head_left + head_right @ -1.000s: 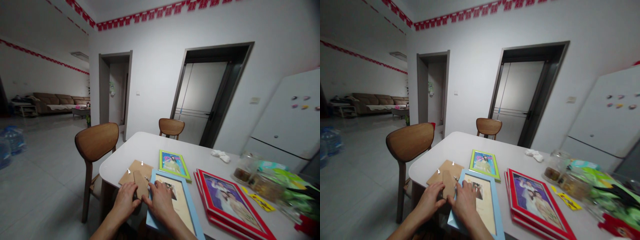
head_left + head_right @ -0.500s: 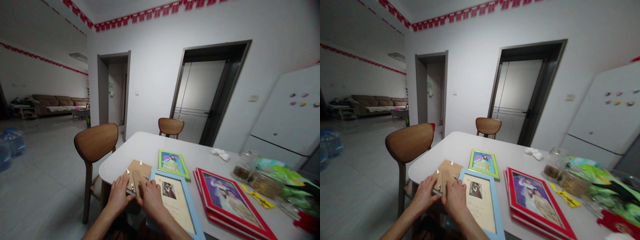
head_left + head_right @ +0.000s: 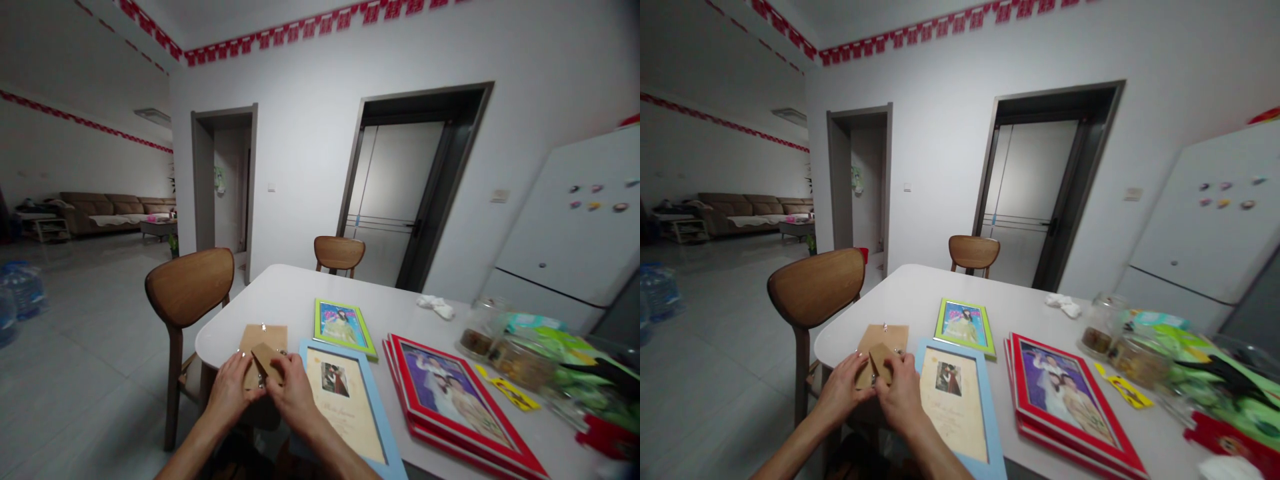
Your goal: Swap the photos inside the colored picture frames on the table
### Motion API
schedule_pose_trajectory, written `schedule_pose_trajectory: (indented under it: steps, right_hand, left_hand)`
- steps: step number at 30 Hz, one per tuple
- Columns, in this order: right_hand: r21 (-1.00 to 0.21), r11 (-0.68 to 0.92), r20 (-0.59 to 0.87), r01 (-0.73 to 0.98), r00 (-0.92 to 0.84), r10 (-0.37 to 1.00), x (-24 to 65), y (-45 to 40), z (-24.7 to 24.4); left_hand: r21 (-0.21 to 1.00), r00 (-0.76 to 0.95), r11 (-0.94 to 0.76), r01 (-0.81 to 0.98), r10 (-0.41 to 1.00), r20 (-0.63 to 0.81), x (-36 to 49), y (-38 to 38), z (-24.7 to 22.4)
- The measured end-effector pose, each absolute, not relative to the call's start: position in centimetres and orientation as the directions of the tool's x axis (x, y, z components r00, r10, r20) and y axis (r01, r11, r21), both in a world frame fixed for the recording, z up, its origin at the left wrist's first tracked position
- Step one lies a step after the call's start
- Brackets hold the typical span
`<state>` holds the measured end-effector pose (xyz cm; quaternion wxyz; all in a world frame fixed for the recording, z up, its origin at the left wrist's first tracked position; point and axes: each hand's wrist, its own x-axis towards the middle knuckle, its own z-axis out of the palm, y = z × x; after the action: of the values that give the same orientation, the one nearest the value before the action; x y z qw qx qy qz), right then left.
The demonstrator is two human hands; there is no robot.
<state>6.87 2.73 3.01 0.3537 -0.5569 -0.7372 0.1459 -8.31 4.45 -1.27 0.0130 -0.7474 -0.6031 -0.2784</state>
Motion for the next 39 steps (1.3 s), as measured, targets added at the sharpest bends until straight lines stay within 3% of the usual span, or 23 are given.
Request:
schedule_pose_trajectory:
  steps: [4, 7, 16, 23, 28, 35, 39]
  right_hand:
    - [-0.650, 0.490, 0.499, 0.580, -0.160, 0.852, 8.5, 1.3, 5.3]
    - [-0.637, 0.461, 0.507, 0.617, -0.115, 0.854, 11.6, -0.3, 6.4]
    - [-0.559, 0.267, 0.398, 0.785, -0.028, 0.917, 22.8, -4.6, 2.8]
    - [-0.480, 0.217, 0.402, 0.850, -0.006, 0.915, 22.8, -3.7, 0.2]
    - [-0.373, 0.256, 0.399, 0.892, -0.095, 0.912, 22.3, -3.6, -0.8]
    - [-0.320, 0.266, 0.363, 0.910, -0.141, 0.921, 21.7, -4.0, -0.2]
    - [-0.301, 0.193, 0.317, 0.934, -0.093, 0.944, 21.1, -3.1, 1.1]
  left_hand:
    - [0.347, 0.116, -0.354, 0.869, 0.826, 0.552, -7.5, 3.5, 1.2]
    - [0.365, 0.161, -0.437, 0.822, 0.793, 0.587, -5.4, 2.0, 3.1]
    - [0.489, 0.397, -0.549, 0.678, 0.833, 0.385, 2.5, -1.5, 1.1]
    - [0.467, 0.450, -0.529, 0.709, 0.848, 0.279, 3.0, -1.0, 2.0]
    - [0.422, 0.506, -0.523, 0.740, 0.847, 0.161, 2.8, -1.3, 2.8]
    - [0.455, 0.534, -0.534, 0.713, 0.833, 0.142, 2.1, -2.0, 2.0]
    - [0.442, 0.565, -0.576, 0.688, 0.807, 0.173, 1.7, -2.0, 1.4]
